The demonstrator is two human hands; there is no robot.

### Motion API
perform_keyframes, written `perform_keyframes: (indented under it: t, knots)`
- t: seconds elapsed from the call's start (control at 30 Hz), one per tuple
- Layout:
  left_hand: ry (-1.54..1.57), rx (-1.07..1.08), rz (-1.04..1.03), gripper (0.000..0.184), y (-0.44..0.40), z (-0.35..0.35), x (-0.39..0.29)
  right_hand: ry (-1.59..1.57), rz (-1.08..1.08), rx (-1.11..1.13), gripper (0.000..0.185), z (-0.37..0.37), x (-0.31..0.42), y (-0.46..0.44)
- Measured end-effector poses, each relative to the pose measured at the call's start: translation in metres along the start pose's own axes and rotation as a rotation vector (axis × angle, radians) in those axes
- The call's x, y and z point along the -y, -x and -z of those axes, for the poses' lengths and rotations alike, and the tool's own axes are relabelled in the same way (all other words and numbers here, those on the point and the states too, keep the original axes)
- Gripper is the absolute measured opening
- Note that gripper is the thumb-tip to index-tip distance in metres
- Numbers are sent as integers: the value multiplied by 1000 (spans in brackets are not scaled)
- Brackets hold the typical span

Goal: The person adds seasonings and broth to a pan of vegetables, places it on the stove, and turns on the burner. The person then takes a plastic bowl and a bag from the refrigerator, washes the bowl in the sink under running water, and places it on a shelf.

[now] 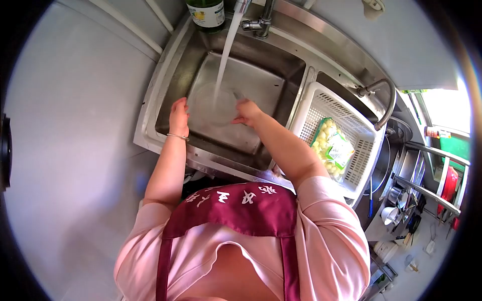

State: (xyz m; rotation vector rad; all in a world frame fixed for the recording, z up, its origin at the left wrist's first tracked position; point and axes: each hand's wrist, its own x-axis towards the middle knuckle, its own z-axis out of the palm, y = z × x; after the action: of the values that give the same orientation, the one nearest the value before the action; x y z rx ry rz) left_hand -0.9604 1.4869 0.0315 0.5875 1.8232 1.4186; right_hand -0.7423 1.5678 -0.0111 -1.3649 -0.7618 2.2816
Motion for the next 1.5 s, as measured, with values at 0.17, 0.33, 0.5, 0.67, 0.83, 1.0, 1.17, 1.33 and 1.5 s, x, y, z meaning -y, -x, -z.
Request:
perform_keyframes:
  t: [0.17,0.33,0.5,0.67,0.83,1.0,1.17,1.33,1.5]
  knots:
    - [-422,329,-465,41,-4,-27,7,-379,-64,122,36,-4,-14,-16]
    - [-823,124,-924,43,14,-63,-22,-618,-89,205,41,-27,-29,-8]
    - [-695,366,-767,37,-38,-69,-30,-669,-172,65,40,-28,-28,14]
    - [-173,577,267,41,-59,-61,-30,-594,-110,153,34,-6,-32,5]
    - [-11,504,529,51,-54,-47,-8,-461,-55,-1,23,-7,-20,9]
    - [-44,371,469,73,-14,-32,-50,-25,233,-228,25,-28,-10,3]
    - [-136,336,279,79,-21,-25,-19,68,199,-219,26,-20,-4,7]
    - [-674,84,-370,84,-7,-20,-36,90,306,-68,18,-27,5,-7]
    - [-1080,-13,-886,81,21,-25,-53,-176,203,205,15,-50,21,-4]
